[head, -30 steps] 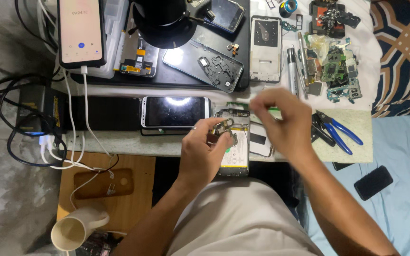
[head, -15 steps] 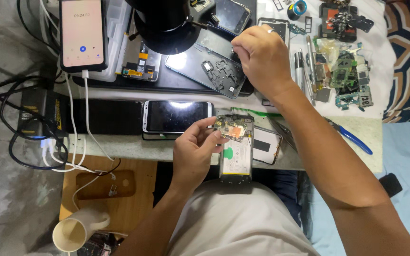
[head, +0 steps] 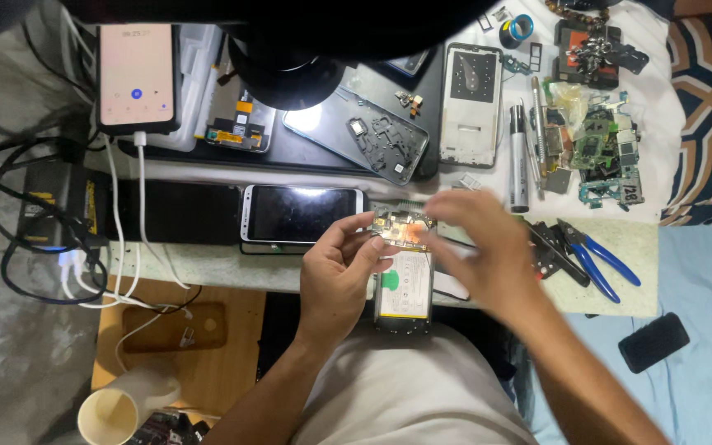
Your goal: The person disassembles a smartphone by removing screws and prying open the casing. They then detach the motherboard from the phone body using a screwdriver and tweezers, placing the components on the workbench.
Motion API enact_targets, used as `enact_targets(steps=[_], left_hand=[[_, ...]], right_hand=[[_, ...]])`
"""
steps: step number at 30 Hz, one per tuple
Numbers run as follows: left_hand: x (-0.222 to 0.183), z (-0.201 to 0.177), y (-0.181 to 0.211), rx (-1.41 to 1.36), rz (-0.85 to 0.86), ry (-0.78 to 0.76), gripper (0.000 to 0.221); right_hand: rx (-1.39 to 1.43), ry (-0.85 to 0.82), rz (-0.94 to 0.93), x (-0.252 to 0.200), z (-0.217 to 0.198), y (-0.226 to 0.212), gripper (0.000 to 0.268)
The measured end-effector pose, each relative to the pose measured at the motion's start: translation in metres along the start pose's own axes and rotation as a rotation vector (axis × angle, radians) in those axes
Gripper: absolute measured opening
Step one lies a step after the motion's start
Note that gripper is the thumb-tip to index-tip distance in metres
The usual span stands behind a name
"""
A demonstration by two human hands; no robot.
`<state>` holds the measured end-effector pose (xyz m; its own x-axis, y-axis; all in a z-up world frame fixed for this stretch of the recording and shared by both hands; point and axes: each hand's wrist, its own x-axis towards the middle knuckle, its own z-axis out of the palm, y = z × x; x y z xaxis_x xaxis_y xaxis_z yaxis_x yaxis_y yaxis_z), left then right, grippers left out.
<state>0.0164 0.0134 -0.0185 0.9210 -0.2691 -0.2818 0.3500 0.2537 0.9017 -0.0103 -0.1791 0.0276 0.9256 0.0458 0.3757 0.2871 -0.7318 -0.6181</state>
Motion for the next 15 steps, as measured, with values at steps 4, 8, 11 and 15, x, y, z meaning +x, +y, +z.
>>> enact_targets(steps=[4, 8, 11, 15], left_hand=[[0.0, 0.005, -0.002, -0.015, 0.006, -0.034, 0.035], [-0.002, 0.007, -0.005, 0.014, -0.015, -0.056, 0.034], [-0.003, 0.007, -0.01, 0.008, -0.014, -0.051, 0.033], [-0.004, 0.004, -0.016, 0.003, -0.013, -0.052, 0.033]], right_hand=[[0.013, 0.049, -0.007, -0.026, 0.013, -0.009, 0.048], [0.023, 0.075, 0.039, -0.039, 0.013, -0.003, 0.043], [-0.007, 0.082, -0.009, -0.043, 0.012, -0.001, 0.042], [-0.04, 0.107, -0.042, -0.044, 0.016, 0.0, 0.04]])
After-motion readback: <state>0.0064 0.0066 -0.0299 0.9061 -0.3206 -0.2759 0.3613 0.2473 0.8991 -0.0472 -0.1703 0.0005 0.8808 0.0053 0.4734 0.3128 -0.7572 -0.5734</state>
